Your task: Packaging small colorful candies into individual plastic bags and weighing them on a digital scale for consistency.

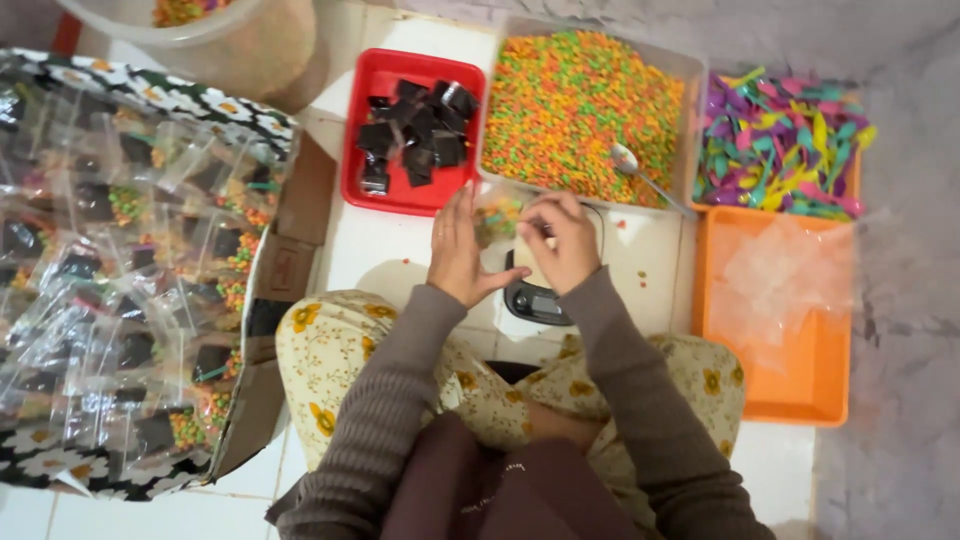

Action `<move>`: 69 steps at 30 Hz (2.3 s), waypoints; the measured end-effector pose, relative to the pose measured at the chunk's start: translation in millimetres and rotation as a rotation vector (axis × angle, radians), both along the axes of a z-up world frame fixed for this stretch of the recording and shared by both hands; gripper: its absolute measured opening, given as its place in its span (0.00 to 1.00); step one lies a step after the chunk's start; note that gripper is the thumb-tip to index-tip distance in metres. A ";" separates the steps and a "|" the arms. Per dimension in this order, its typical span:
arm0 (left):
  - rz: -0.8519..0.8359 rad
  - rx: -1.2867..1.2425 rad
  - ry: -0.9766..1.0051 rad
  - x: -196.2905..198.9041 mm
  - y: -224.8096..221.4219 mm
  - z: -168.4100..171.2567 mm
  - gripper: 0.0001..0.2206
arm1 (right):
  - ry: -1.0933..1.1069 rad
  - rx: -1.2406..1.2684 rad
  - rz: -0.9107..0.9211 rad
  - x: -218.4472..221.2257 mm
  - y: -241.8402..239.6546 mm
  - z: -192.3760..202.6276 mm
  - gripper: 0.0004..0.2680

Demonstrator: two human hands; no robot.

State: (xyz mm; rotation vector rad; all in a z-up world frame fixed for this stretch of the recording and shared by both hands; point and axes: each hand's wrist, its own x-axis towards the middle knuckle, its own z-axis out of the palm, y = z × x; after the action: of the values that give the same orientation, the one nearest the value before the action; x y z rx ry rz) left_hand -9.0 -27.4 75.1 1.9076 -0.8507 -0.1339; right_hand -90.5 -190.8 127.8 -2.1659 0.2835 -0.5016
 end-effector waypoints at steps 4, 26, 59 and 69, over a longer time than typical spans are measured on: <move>0.160 -0.067 -0.150 26.4 16.3 8.9 0.53 | -0.051 -0.105 0.189 39.7 44.6 25.5 0.03; 0.455 -0.232 0.172 94.1 97.8 -5.3 0.43 | 0.590 -0.025 -0.297 221.6 41.4 -173.8 0.23; 0.249 0.184 -0.014 83.2 64.9 -44.5 0.49 | 0.507 -0.358 0.305 143.0 77.6 25.6 0.22; 0.204 0.007 0.026 68.8 63.3 -30.6 0.51 | 0.167 -0.422 0.500 82.1 68.3 13.1 0.21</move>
State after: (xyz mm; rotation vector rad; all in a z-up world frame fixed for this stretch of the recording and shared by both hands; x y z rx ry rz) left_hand 59.8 35.9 44.4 1.9820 -0.6351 -0.0373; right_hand -8.4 -122.5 140.9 -2.5746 -0.3022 -0.0955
